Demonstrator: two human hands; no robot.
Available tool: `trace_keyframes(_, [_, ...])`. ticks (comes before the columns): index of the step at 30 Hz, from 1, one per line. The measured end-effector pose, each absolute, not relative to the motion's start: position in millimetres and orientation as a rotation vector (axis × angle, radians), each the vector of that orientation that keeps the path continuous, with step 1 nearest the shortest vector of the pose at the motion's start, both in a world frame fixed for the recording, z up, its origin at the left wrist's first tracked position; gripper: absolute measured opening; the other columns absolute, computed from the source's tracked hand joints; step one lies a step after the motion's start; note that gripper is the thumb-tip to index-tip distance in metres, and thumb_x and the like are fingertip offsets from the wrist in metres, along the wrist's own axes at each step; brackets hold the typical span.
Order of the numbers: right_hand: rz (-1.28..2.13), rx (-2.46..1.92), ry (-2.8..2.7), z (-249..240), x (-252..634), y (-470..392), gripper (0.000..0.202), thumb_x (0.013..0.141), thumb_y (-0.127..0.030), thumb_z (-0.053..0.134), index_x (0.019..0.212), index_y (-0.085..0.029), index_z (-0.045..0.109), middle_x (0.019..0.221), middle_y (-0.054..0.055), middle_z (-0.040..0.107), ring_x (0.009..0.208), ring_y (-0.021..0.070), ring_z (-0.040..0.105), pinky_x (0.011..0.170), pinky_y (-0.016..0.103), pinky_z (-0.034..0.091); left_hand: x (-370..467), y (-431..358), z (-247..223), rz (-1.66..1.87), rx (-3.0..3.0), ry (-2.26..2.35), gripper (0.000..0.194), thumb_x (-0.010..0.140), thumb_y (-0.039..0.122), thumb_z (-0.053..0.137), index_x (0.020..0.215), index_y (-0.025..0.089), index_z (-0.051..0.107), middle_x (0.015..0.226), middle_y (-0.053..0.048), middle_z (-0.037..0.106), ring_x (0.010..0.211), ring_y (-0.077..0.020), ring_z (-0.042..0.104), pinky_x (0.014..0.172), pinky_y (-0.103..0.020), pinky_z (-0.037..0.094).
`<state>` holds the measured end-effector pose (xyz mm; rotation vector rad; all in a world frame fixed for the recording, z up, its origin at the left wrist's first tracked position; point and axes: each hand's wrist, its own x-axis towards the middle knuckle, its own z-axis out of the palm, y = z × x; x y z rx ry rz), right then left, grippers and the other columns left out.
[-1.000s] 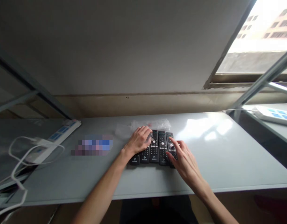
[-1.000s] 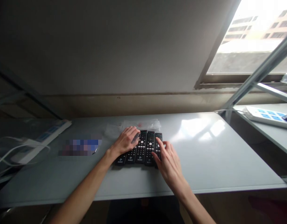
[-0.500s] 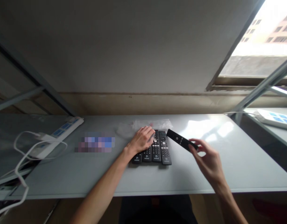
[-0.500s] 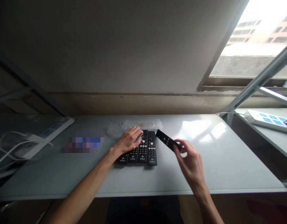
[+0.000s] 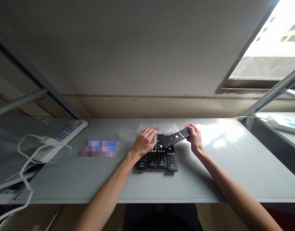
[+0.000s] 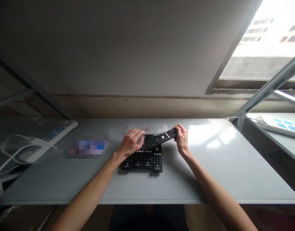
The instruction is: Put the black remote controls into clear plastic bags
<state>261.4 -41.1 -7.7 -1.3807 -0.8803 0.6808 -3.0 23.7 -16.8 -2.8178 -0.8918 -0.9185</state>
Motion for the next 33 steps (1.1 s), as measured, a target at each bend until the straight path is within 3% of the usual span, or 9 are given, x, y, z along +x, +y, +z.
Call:
trace_keyframes(5, [0.672,-1.392,-0.888,-15,250,-57,0.025,0.092,-0.045,0.056,0.08,-0.023,0.059,0.063,-0.006,0.043,0.053,0.012,0.039,0.042,0.022,0.033,-2,21,-14,-0.88,-2.859,-0.854,0.016,0.099,0.012,0.055,0.105,0.019,0.068,0.099,-0.007,0.074,0.094,-0.0245,0.065,0.087,-0.039,0.049])
trace_keyframes(10, [0.591,-1.377,-0.893,-9,246,-59,0.027,0.098,-0.046,0.052,0.087,-0.023,0.059,0.067,-0.005,0.047,0.054,0.0117,0.043,0.044,0.022,0.037,0,19,-15,-0.826,-2.913,-0.833,0.022,0.09,0.007,0.058,0.108,0.017,0.067,0.104,-0.009,0.074,0.101,-0.0281,0.065,0.089,-0.041,0.05])
trace_keyframes(15, [0.551,-1.351,-0.952,-9,244,-62,0.028,0.101,-0.049,0.055,0.093,-0.023,0.06,0.065,-0.005,0.057,0.047,0.0116,0.051,0.042,0.024,0.038,0,19,-17,-0.796,-2.933,-0.86,0.013,0.094,0.021,0.068,0.107,0.018,0.066,0.104,-0.01,0.074,0.102,-0.0294,0.065,0.089,-0.042,0.05])
trace_keyframes(19, [0.633,-1.319,-1.072,-10,238,-66,0.028,0.103,-0.049,0.056,0.093,-0.023,0.059,0.062,-0.005,0.059,0.045,0.0117,0.054,0.041,0.023,0.037,-1,20,-17,-0.81,-2.907,-0.838,0.019,0.098,0.034,0.069,0.107,0.017,0.065,0.105,-0.01,0.074,0.101,-0.0299,0.065,0.089,-0.042,0.05])
trace_keyframes(24, [0.759,-1.299,-1.408,-9,226,-76,0.025,0.105,-0.047,0.056,0.105,-0.023,0.062,0.067,-0.004,0.06,0.052,0.0113,0.051,0.048,0.023,0.042,-1,17,-14,-0.743,-2.861,-0.879,0.006,0.098,0.017,0.064,0.103,0.018,0.066,0.102,-0.009,0.073,0.101,-0.028,0.066,0.088,-0.04,0.05])
trace_keyframes(27, [0.788,-1.269,-1.563,-12,214,-83,0.024,0.104,-0.043,0.059,0.12,-0.026,0.058,0.073,-0.004,0.064,0.054,0.011,0.043,0.047,0.022,0.034,2,12,-12,-0.659,-2.86,-0.804,0.015,0.096,0.008,0.058,0.103,0.018,0.067,0.098,-0.008,0.072,0.099,-0.0275,0.066,0.087,-0.04,0.051])
trace_keyframes(30, [0.762,-1.237,-1.517,-18,205,-85,0.025,0.102,-0.044,0.063,0.119,-0.028,0.053,0.08,-0.002,0.068,0.057,0.0115,0.046,0.047,0.022,0.034,3,8,-8,-0.677,-2.883,-0.659,0.025,0.1,0.012,0.055,0.122,0.016,0.066,0.104,-0.009,0.072,0.102,-0.0275,0.067,0.09,-0.041,0.052])
trace_keyframes(33, [0.74,-1.222,-1.257,-20,207,-79,0.032,0.099,-0.05,0.068,0.112,-0.029,0.047,0.082,-0.003,0.069,0.058,0.0118,0.052,0.047,0.022,0.04,1,8,-2,-0.85,-2.857,-0.589,0.048,0.106,0.033,0.06,0.151,0.018,0.051,0.13,-0.014,0.069,0.124,-0.0299,0.064,0.109,-0.046,0.051])
